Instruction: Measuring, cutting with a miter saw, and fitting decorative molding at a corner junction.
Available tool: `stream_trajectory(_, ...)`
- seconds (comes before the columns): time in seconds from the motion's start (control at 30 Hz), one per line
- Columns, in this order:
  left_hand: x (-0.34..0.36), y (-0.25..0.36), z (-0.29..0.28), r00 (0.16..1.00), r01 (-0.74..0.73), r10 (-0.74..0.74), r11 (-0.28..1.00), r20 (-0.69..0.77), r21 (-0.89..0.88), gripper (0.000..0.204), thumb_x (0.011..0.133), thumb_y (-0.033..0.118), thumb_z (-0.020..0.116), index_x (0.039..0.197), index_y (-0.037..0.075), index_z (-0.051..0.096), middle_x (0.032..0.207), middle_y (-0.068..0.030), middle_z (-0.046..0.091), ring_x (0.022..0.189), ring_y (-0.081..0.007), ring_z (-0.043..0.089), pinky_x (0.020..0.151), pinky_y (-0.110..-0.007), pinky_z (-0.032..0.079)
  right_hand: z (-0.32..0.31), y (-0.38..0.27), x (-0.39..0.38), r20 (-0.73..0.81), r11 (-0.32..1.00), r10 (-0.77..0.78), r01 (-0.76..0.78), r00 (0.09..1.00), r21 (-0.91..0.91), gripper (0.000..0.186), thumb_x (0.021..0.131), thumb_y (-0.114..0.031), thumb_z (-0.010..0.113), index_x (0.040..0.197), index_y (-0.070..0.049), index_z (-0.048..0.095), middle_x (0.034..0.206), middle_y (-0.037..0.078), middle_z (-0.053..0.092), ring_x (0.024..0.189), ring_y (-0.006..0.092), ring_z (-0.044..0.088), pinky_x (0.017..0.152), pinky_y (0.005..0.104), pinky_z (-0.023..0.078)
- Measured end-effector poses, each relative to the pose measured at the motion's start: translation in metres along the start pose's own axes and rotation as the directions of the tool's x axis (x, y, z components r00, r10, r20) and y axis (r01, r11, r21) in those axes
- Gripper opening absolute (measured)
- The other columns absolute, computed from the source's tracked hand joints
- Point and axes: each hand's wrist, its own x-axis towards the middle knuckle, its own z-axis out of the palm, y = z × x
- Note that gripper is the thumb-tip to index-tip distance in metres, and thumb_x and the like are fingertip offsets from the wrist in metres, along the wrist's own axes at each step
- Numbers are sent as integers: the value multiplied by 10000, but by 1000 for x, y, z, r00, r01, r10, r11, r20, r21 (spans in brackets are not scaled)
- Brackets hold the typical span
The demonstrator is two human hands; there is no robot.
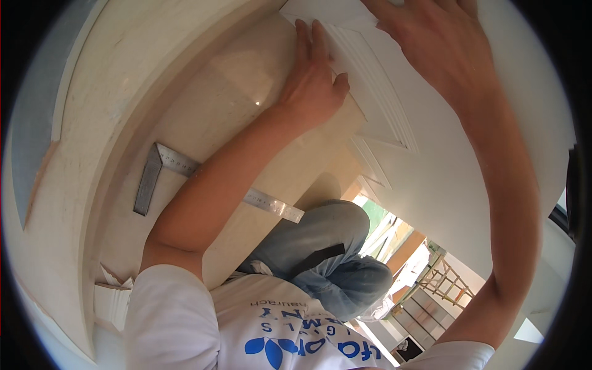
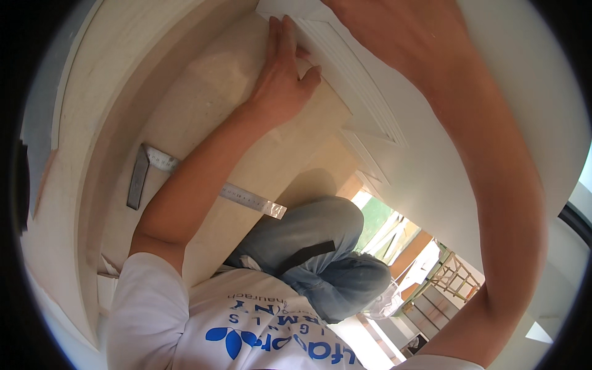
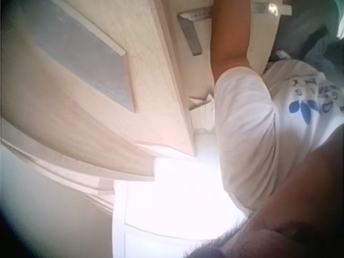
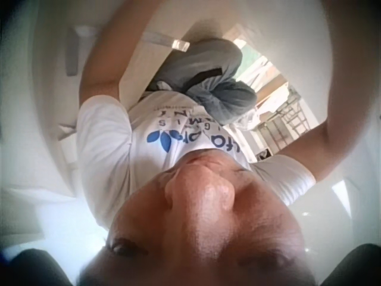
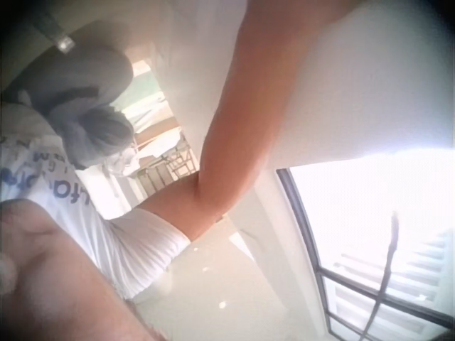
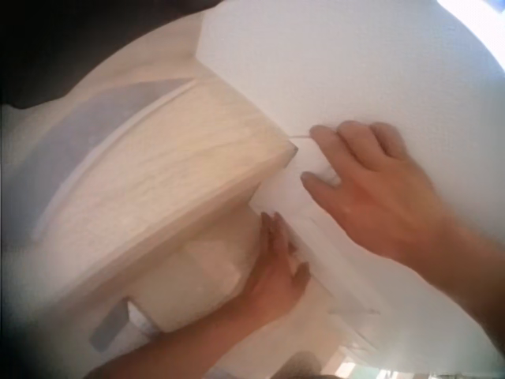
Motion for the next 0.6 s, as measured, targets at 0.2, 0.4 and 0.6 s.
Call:
stream_trajectory(0.2, 2, -5, 6, 999, 20, -22, 996, -26, -86, 956, 955, 118, 680, 1599, -174, 37, 1606, -454, 193, 1583, -533, 90, 1249, -470, 317, 14, -5, -2, 25, 999, 8, -7, 1000, -38, 307, 934, -189, 642, 1204, -160, 785, 1433, 195, 554, 1276, 332, 472, 1098, 494, 380)
stream_trajectory(0.4, 0, -5, 5, 998, 37, -39, 998, -40, -46, 941, 957, 108, 678, 1609, -153, 52, 1627, -430, 190, 1571, -519, 159, 1275, -459, 277, 11, -8, 1, 56, 997, 28, -24, 998, -67, 304, 951, -191, 640, 1222, -169, 777, 1459, 195, 522, 1289, 329, 458, 1105, 498, 366)
stream_trajectory(0.6, 12, -14, -4, 994, 41, -50, 995, -96, -91, 930, 953, 99, 671, 1603, -158, 58, 1660, -413, 64, 1382, -414, 496, 1165, -427, 447, 11, -8, 0, 26, 999, 27, -27, 999, -18, 302, 928, -174, 653, 1203, -158, 777, 1430, 181, 531, 1281, 327, 467, 1092, 503, 371)
